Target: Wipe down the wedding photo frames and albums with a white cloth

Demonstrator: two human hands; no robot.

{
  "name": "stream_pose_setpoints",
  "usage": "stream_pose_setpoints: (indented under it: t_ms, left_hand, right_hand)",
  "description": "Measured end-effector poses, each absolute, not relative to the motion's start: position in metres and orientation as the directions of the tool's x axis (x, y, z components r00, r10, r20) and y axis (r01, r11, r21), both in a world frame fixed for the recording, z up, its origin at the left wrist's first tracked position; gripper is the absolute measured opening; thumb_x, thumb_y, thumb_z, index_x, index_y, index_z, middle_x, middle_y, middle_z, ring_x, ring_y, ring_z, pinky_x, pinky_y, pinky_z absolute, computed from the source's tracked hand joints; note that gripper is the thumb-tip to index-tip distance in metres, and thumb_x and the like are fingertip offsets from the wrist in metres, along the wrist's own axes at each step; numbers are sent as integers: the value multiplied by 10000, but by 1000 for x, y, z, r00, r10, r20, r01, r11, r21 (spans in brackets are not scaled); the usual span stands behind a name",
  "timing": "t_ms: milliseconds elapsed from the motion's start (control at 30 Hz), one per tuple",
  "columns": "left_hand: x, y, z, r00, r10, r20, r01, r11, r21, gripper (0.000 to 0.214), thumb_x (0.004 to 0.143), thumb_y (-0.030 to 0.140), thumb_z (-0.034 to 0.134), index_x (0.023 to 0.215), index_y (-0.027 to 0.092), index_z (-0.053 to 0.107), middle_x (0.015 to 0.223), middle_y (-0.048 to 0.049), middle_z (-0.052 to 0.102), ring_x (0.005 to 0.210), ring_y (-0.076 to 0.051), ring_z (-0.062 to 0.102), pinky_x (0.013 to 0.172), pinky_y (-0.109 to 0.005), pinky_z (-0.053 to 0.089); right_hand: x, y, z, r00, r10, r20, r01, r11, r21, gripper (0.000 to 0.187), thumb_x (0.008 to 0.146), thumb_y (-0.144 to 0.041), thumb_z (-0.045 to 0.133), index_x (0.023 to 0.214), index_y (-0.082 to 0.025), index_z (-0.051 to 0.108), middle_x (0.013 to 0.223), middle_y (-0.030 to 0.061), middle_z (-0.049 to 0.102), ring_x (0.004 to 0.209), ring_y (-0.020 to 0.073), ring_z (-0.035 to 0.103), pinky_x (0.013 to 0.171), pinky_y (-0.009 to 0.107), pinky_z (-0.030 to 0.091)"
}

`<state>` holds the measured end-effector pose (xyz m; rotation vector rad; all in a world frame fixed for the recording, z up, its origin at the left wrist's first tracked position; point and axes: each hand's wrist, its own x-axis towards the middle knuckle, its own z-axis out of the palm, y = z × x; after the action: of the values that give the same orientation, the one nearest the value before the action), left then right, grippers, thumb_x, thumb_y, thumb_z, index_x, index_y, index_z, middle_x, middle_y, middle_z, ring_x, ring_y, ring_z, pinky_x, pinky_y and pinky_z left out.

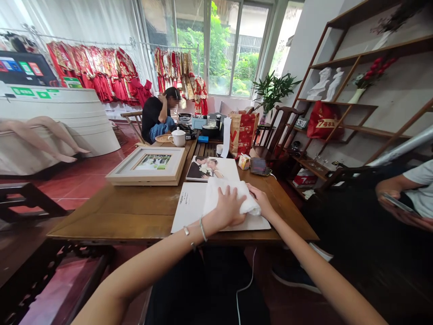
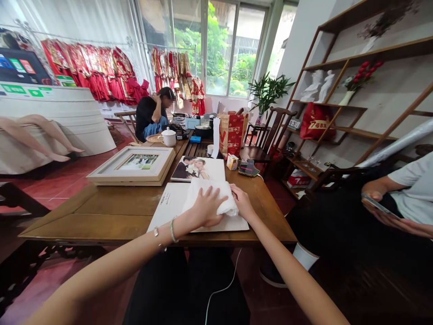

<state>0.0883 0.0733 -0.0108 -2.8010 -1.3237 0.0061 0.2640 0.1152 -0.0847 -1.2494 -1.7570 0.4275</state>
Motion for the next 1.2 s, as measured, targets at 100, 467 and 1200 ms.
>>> stream_pose_setpoints:
  t_ms: [100,467,1200]
  left_hand:
    - [92,94,-19,658,750,65,753,-656,-47,623,792,452,513,1374,286,363,1427,-112,348,1306,-375,265,1008,-597,214]
    - [67,118,1,660,752,-10,752,-660,-1,439,855,404,399,1259,261,494,1317,-92,493,1191,-305,442,939,-490,365]
    - [-26,10,-26,592,804,54,801,-594,74,761,732,309,538,1426,368,234,1532,-5,132,1398,-305,40,1088,-565,109]
  right_hand:
    - [262,111,-78,-142,868,477,565,466,-681,317,747,-194,506,1007,-207,687,1229,73,616,1192,277,523,985,404,422]
    - [267,119,-93,-16,878,478,617,385,-687,375,771,-141,449,1065,-212,671,1207,63,629,1197,241,525,1052,448,360]
    - [264,118,-94,5,891,455,609,358,-708,365,795,-129,439,1067,-192,674,1221,74,616,1215,242,507,1080,477,332]
